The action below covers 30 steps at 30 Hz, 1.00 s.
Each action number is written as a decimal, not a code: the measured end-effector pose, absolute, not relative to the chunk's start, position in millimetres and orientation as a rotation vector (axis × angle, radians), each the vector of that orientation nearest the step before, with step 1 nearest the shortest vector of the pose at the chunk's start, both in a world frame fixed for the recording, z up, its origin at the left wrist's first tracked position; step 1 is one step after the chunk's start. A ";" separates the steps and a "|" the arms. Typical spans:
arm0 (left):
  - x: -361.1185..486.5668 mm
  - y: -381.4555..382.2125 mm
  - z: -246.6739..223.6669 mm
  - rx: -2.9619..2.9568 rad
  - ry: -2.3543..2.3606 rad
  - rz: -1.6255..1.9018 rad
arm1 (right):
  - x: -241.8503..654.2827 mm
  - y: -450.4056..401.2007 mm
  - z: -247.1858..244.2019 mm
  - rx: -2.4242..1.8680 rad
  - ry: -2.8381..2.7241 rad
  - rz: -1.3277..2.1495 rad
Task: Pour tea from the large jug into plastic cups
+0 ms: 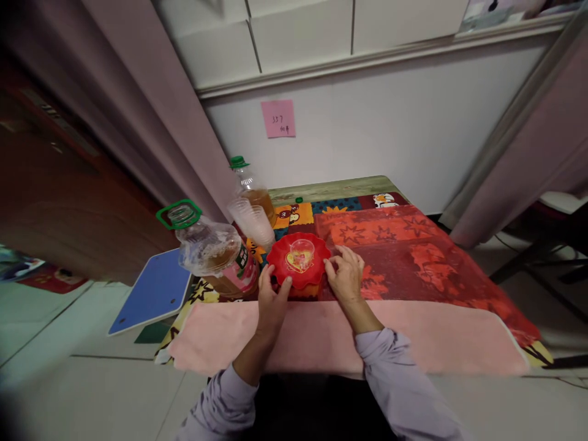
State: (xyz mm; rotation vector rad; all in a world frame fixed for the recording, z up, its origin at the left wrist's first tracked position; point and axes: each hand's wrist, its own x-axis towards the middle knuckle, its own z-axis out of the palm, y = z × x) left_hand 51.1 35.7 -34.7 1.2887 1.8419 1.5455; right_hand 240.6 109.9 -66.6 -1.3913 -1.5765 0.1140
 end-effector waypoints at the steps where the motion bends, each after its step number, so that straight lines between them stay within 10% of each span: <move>1: 53.5 35.7 -32.3 1.291 1.828 1.551 | 242.3 110.2 -65.7 -1.382 -1.553 0.104; 30: 49.8 64.7 -71.3 1.306 1.827 1.460 | 254.3 112.7 -71.8 -1.533 -1.603 0.220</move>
